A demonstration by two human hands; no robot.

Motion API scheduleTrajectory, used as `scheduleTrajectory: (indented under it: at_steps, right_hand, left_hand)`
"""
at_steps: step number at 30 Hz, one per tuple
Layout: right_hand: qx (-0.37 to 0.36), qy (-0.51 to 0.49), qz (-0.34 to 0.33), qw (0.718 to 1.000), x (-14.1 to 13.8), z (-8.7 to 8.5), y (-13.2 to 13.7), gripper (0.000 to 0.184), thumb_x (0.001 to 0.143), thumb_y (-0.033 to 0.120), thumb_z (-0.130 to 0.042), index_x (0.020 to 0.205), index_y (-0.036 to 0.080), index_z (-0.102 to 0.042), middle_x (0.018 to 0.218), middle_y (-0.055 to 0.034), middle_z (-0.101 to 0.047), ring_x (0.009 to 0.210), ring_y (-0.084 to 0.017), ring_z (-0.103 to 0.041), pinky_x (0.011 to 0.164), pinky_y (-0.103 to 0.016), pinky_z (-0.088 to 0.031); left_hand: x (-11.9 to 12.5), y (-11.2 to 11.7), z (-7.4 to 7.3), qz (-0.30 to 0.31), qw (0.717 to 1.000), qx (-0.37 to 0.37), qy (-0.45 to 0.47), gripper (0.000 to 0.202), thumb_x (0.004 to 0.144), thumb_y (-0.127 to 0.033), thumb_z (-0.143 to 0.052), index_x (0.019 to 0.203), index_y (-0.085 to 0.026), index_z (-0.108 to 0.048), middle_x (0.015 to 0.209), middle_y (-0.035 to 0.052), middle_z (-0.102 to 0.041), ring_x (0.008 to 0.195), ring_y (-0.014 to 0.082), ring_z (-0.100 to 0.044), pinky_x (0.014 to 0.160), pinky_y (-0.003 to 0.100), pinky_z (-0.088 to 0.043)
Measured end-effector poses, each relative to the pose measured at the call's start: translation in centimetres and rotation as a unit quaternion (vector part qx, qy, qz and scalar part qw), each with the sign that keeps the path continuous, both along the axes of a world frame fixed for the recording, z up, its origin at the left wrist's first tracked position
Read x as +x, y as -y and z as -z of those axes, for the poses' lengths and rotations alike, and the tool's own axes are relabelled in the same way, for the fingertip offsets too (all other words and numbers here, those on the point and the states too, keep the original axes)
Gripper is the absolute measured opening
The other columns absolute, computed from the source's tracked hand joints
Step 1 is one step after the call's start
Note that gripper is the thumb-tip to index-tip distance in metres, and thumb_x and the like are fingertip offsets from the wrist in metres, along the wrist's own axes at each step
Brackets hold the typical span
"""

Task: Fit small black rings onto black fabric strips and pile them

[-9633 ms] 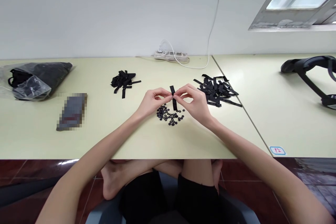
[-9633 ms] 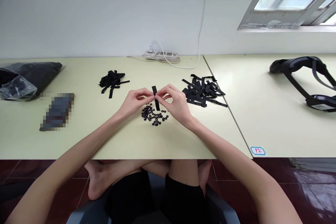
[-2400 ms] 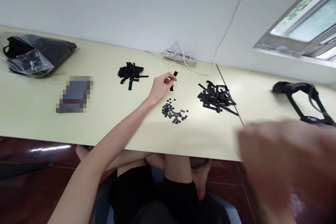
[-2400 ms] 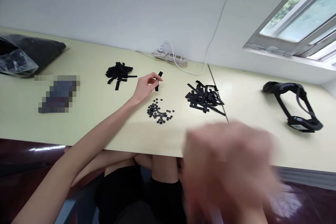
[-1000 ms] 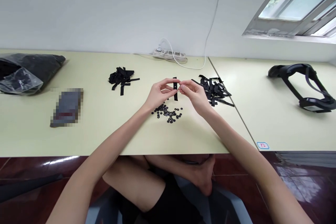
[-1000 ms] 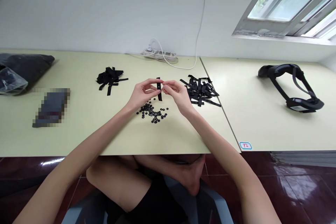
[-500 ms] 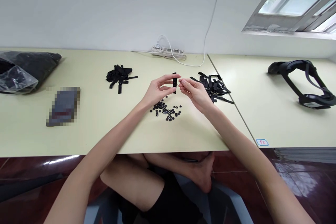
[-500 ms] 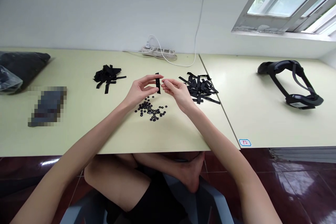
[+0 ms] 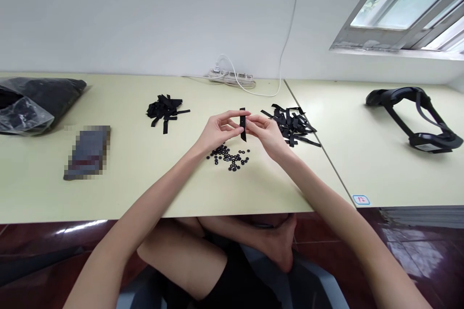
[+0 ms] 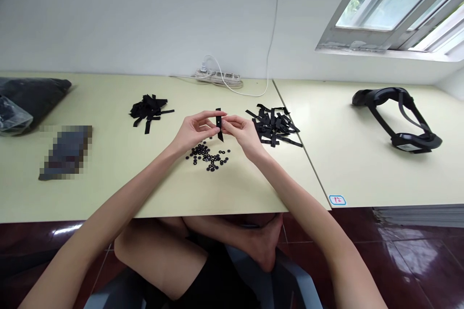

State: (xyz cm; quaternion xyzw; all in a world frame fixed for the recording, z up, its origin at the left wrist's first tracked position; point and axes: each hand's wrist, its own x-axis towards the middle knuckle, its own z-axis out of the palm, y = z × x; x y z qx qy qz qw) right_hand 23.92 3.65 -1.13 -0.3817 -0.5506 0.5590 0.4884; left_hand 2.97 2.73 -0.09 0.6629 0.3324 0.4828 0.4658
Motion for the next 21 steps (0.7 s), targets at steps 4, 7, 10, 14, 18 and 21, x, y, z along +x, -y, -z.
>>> scheduleTrajectory:
  at_steps: [4,7,10,14,18,21]
  right_hand:
    - [0.002,0.005,0.001,1.000,0.1,-0.2,0.0,0.041,0.082,0.061,-0.096,0.098,0.026,-0.082,0.103,-0.0039,-0.082,0.103,-0.024,-0.078,0.113,-0.050,-0.063]
    - [0.010,0.006,0.001,1.000,0.2,-0.4,0.1,0.038,0.085,0.060,-0.095,0.099,0.027,-0.082,0.101,-0.0031,-0.081,0.100,-0.022,-0.076,0.110,-0.047,-0.063]
    - [0.022,0.009,0.003,1.000,0.2,-0.4,0.2,0.039,0.088,0.062,-0.092,0.102,0.027,-0.081,0.098,-0.0037,-0.082,0.099,-0.023,-0.077,0.108,-0.048,-0.064]
    - [0.039,0.001,0.006,0.999,0.0,-0.6,0.3,0.039,0.087,0.060,-0.094,0.103,0.027,-0.083,0.105,-0.0056,-0.085,0.106,-0.025,-0.080,0.112,-0.049,-0.064]
    - [0.057,0.004,0.010,0.998,-0.2,-1.0,0.7,0.035,0.086,0.057,-0.095,0.099,0.026,-0.085,0.100,-0.0054,-0.085,0.100,-0.026,-0.082,0.109,-0.051,-0.066]
    - [0.078,0.017,0.011,0.997,-0.2,-1.1,0.8,0.031,0.086,0.053,-0.095,0.099,0.027,-0.085,0.099,-0.0047,-0.086,0.102,-0.026,-0.083,0.110,-0.052,-0.067]
  left_hand:
    - [0.0,0.2,-0.2,0.002,1.000,0.001,0.000,0.043,0.091,-0.038,-0.090,0.132,-0.030,-0.085,0.141,0.0079,-0.080,0.098,0.0186,-0.076,0.079,0.030,-0.062]
    - [0.0,0.2,-0.4,-0.015,1.000,0.006,-0.012,0.036,0.095,-0.038,-0.084,0.130,-0.031,-0.085,0.139,0.0064,-0.081,0.106,0.0200,-0.074,0.084,0.032,-0.063]
    - [-0.1,0.0,-0.4,-0.035,0.999,0.005,-0.015,0.031,0.100,-0.041,-0.077,0.128,-0.033,-0.086,0.140,0.0048,-0.081,0.109,0.0208,-0.074,0.092,0.035,-0.064]
    - [-0.2,-0.2,-0.2,-0.038,0.999,-0.010,0.004,0.030,0.100,-0.042,-0.076,0.126,-0.031,-0.087,0.144,0.0052,-0.079,0.119,0.0237,-0.075,0.096,0.037,-0.065]
    - [-0.1,-0.3,0.1,-0.032,0.999,-0.017,0.001,0.030,0.101,-0.042,-0.077,0.127,-0.030,-0.086,0.140,0.0062,-0.081,0.122,0.0245,-0.076,0.105,0.040,-0.063]
    - [-0.1,-0.3,0.3,-0.043,0.999,-0.014,0.007,0.029,0.099,-0.043,-0.081,0.124,-0.030,-0.087,0.135,0.0068,-0.083,0.129,0.0262,-0.075,0.116,0.044,-0.058]
